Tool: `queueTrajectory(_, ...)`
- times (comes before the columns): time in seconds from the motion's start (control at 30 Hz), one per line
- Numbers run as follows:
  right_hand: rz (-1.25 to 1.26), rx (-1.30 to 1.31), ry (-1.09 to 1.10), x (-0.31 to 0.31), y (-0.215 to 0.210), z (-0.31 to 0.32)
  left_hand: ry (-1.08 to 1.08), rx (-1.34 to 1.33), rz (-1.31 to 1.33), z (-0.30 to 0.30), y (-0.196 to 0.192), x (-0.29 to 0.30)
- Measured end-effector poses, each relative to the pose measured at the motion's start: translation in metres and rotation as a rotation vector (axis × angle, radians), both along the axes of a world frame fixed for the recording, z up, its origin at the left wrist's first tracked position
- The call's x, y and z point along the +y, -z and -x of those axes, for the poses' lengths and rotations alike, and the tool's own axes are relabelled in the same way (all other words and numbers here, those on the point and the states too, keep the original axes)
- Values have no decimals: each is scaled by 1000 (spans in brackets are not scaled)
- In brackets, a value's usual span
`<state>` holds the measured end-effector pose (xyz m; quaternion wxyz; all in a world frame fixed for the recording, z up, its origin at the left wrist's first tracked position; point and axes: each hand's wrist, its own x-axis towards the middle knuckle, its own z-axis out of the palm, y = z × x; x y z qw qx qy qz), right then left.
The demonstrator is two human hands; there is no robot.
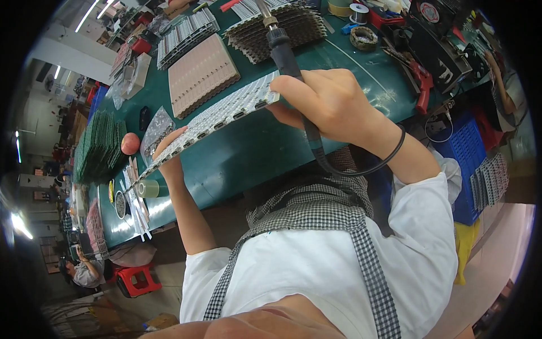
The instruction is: The person solders components onto LED circuit boards using a soldering iron, then turns and handles the boards by hand.
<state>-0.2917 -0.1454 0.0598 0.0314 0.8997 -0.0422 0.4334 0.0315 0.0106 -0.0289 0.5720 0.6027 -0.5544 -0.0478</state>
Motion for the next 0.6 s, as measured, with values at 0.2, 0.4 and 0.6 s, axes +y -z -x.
queueTrajectory(0.2, -10, -6, 1, -1, 0, -2, -51, -52, -34, 2, -2, 2)
queueTrajectory(0.4, -45, -1, -15, -1, 0, -1, -34, -24, -7, 3, -3, 3)
queueTrajectory(0.6, -69, -65, -15, 3, -5, -7, -40, -12, -28, 3, -4, 4)
